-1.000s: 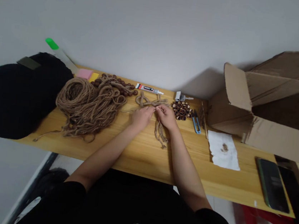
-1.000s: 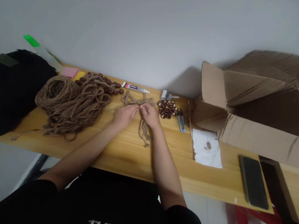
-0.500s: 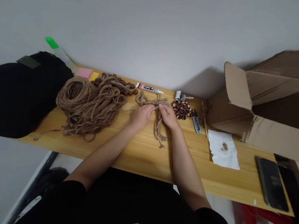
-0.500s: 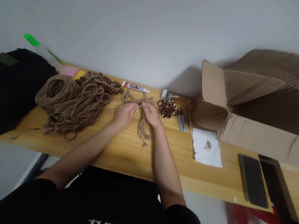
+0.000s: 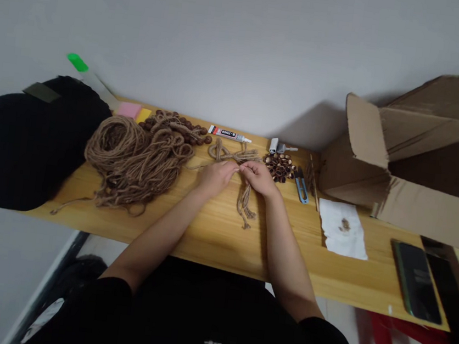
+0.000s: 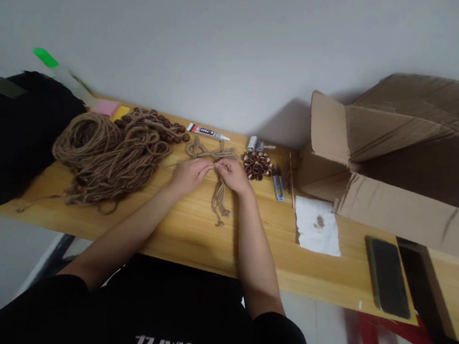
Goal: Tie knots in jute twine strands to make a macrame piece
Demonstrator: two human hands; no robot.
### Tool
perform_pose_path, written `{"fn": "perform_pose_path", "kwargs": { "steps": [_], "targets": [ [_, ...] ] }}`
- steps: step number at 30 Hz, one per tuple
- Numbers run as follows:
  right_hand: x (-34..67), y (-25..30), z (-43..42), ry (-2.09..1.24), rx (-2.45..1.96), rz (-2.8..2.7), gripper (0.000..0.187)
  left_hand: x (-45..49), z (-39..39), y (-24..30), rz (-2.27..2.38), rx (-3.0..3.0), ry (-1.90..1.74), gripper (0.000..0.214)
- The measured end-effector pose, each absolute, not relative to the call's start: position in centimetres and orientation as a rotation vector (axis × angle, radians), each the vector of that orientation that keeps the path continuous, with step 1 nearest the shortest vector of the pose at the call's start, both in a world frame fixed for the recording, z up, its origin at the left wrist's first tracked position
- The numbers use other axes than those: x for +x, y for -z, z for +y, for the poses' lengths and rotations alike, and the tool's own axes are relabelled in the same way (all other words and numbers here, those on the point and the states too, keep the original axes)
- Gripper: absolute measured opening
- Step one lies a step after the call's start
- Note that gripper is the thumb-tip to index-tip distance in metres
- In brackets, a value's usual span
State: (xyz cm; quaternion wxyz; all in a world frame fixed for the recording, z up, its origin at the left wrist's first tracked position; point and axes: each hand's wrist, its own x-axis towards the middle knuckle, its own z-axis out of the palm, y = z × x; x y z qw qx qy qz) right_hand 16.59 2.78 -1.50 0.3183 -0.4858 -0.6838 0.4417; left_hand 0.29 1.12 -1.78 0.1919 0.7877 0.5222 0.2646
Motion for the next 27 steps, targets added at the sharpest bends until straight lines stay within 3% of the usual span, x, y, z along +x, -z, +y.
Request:
{"fn": "perform_pose_path", "kwargs": {
  "steps": [8,21,27],
  "targets": [
    [18.0,0.9,2.6,-1.493,-1.159,-1.667,0.039,1.0,2.3,2.6,1.179,1.733,-1.028,0.018],
    [18.2,0.5,2.4,-1.603,-1.074,-1.603,0.04,0.8,3.4,2.3,1.014,1.314,-0.994,0.034],
    [18.1,0.6,2.4,-1.603,-1.067,-1.59,0.041,0.5,3.4,1.8,0.912,1.237,-0.994,0.032]
  ]
}}
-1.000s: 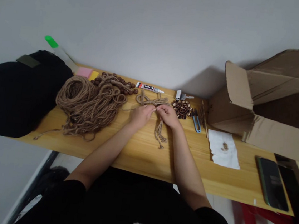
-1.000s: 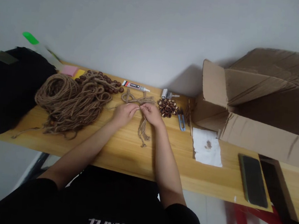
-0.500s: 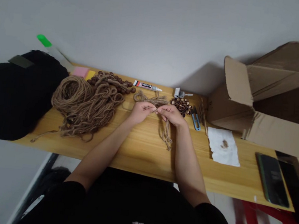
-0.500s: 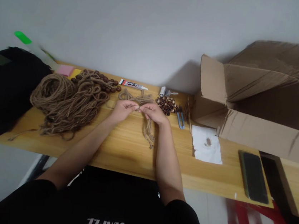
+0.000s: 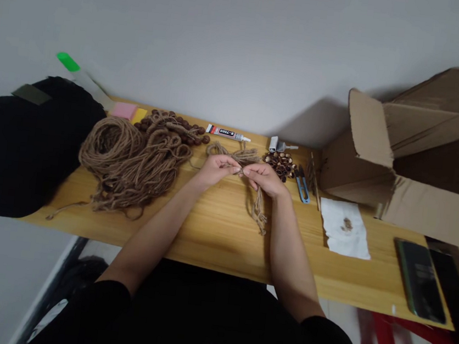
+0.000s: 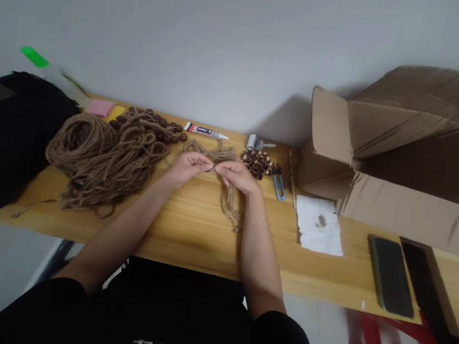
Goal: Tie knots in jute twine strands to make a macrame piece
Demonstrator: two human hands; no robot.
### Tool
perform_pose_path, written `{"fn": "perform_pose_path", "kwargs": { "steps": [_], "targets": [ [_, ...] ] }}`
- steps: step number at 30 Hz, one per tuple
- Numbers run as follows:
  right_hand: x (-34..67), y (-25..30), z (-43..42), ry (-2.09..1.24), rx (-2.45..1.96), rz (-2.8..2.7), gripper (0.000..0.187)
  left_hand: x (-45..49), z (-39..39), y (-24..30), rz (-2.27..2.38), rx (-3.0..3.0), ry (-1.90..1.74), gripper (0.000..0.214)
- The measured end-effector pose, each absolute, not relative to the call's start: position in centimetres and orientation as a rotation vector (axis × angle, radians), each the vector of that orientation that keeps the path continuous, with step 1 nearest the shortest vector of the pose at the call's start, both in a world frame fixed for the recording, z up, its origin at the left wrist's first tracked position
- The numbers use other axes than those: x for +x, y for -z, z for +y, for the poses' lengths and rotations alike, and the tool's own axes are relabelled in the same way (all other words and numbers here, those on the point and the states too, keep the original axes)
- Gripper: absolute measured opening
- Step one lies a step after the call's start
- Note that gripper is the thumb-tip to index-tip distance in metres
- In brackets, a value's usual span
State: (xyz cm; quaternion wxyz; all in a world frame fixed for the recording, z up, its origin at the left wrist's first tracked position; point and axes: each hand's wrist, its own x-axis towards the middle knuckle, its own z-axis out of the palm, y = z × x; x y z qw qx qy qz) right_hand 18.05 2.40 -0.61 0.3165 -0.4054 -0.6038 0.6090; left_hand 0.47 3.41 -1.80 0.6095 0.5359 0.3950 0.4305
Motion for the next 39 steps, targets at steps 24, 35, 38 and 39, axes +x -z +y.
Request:
{"fn": "perform_pose_path", "kwargs": {
  "steps": [24,35,38,39],
  "targets": [
    [18.1,1.0,2.6,-1.618,-1.105,-1.499,0.026,0.4,3.3,2.4,0.918,1.384,-0.98,0.026],
    [17.9,1.0,2.5,-1.549,-1.132,-1.391,0.026,-0.5,1.7,0.9,1.165,2.207,-1.326,0.017],
    [17.9,0.9,2.4,-1.546,-1.124,-1.39,0.026,0.1,0.8,0.4,1.178,2.436,-1.265,0.017],
    [17.9,1.0,2.4,-1.548,-1.122,-1.388,0.026,0.3,0.6,0.3,1.196,2.481,-1.247,0.016]
  ]
}}
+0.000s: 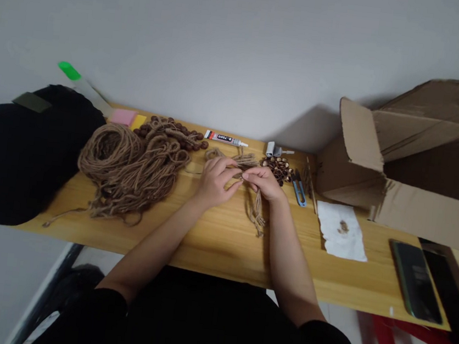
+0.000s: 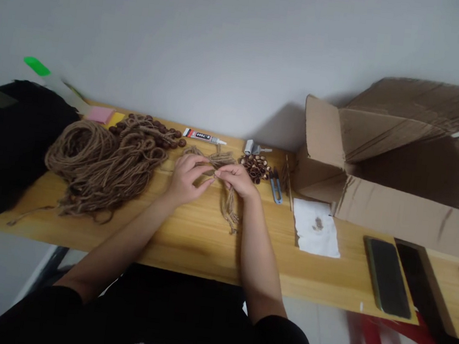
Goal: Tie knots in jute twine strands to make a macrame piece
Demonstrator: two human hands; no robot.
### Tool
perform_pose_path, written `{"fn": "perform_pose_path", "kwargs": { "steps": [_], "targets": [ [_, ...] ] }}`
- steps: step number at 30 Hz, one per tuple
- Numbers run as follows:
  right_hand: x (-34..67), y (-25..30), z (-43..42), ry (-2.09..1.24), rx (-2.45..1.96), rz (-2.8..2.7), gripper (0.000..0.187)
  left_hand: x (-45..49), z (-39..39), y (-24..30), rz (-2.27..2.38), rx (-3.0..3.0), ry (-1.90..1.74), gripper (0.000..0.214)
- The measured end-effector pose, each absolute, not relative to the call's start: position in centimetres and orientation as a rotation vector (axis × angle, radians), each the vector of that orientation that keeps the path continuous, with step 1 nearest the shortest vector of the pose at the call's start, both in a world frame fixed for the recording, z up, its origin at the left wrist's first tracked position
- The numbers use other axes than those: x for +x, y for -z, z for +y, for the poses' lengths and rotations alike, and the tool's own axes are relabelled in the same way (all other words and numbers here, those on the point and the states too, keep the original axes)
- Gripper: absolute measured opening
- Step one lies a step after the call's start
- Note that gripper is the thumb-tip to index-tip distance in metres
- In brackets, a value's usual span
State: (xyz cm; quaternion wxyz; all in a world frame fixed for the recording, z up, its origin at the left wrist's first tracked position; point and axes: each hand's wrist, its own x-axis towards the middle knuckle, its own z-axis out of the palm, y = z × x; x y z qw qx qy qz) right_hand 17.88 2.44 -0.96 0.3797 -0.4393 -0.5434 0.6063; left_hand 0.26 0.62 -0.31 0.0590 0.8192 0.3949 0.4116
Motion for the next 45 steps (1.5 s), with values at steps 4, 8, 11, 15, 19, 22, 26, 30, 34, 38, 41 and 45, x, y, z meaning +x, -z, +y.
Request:
{"fn": "perform_pose_path", "kwargs": {
  "steps": [4,8,11,15,19,22,26,30,34,38,41,45],
  "targets": [
    [17.9,1.1,2.5,-1.557,-1.113,-1.372,0.026,0.6,0.4,0.6,1.223,2.55,-1.228,0.016],
    [17.9,1.0,2.6,-1.564,-1.118,-1.374,0.026,0.6,0.6,0.9,1.197,2.538,-1.223,0.016],
    [18.0,1.0,2.6,-1.56,-1.11,-1.392,0.027,0.6,0.8,1.0,1.193,2.526,-1.186,0.017],
    [18.0,1.2,2.6,-1.556,-1.116,-1.401,0.027,0.6,0.9,1.3,1.158,2.519,-1.149,0.017],
    [18.0,1.2,2.6,-1.558,-1.127,-1.403,0.027,0.6,1.0,1.5,1.162,2.514,-1.122,0.018],
    [17.9,1.1,2.6,-1.569,-1.12,-1.398,0.025,0.7,0.9,1.4,1.211,2.525,-1.101,0.017],
    [17.8,0.9,2.5,-1.588,-1.119,-1.405,0.025,0.9,0.6,1.5,1.301,2.557,-1.103,0.017],
    [17.8,1.0,2.5,-1.584,-1.119,-1.414,0.028,1.2,0.5,1.6,1.332,2.574,-1.134,0.018],
    [17.8,1.1,2.6,-1.588,-1.136,-1.421,0.03,1.3,0.5,1.7,1.334,2.555,-1.132,0.02],
    [17.7,1.0,2.6,-1.585,-1.139,-1.427,0.031,1.3,0.6,1.8,1.344,2.506,-1.155,0.018],
    [17.6,0.8,2.5,-1.588,-1.146,-1.443,0.033,1.2,0.8,2.1,1.321,2.385,-1.186,0.015],
    [17.3,0.5,2.4,-1.606,-1.155,-1.457,0.034,1.0,1.1,2.5,1.298,2.197,-1.204,0.013]
  ]
}}
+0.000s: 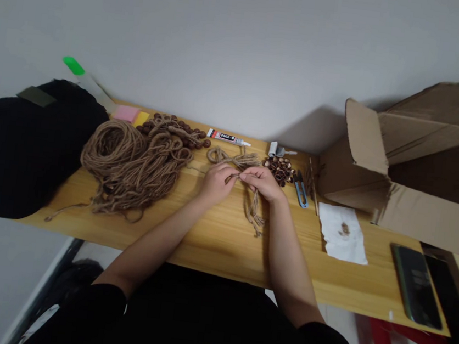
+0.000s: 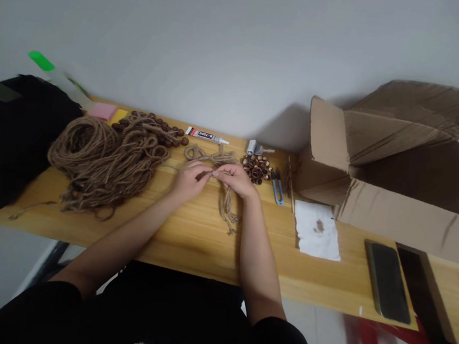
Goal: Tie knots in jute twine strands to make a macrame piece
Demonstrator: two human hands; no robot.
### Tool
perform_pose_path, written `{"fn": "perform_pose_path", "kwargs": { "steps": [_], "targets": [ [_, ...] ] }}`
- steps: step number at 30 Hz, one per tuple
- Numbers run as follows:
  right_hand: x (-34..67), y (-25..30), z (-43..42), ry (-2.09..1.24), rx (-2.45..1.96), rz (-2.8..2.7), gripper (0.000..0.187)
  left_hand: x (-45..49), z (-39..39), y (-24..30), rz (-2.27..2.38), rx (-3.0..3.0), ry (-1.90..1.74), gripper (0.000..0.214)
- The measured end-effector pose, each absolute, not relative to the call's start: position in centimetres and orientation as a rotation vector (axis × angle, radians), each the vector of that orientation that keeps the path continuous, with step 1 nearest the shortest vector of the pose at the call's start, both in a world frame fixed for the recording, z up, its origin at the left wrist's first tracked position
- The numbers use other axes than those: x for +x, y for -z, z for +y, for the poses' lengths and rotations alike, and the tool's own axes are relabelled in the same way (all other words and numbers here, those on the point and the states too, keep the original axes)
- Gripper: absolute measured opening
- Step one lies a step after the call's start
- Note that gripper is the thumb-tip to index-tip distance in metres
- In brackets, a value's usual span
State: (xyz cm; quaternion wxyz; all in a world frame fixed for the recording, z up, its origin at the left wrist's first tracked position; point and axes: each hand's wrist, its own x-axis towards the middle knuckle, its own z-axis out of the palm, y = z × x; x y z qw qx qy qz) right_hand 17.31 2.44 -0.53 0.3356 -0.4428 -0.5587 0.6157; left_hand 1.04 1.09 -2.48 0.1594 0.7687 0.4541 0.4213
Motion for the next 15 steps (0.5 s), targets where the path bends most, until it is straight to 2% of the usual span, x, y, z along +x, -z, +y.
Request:
{"fn": "perform_pose_path", "kwargs": {
  "steps": [15],
  "targets": [
    [17.04,0.81,2.49,-1.545,-1.141,-1.495,0.037,1.02,1.52,2.76,1.352,1.628,-1.158,0.007]
  ]
}}
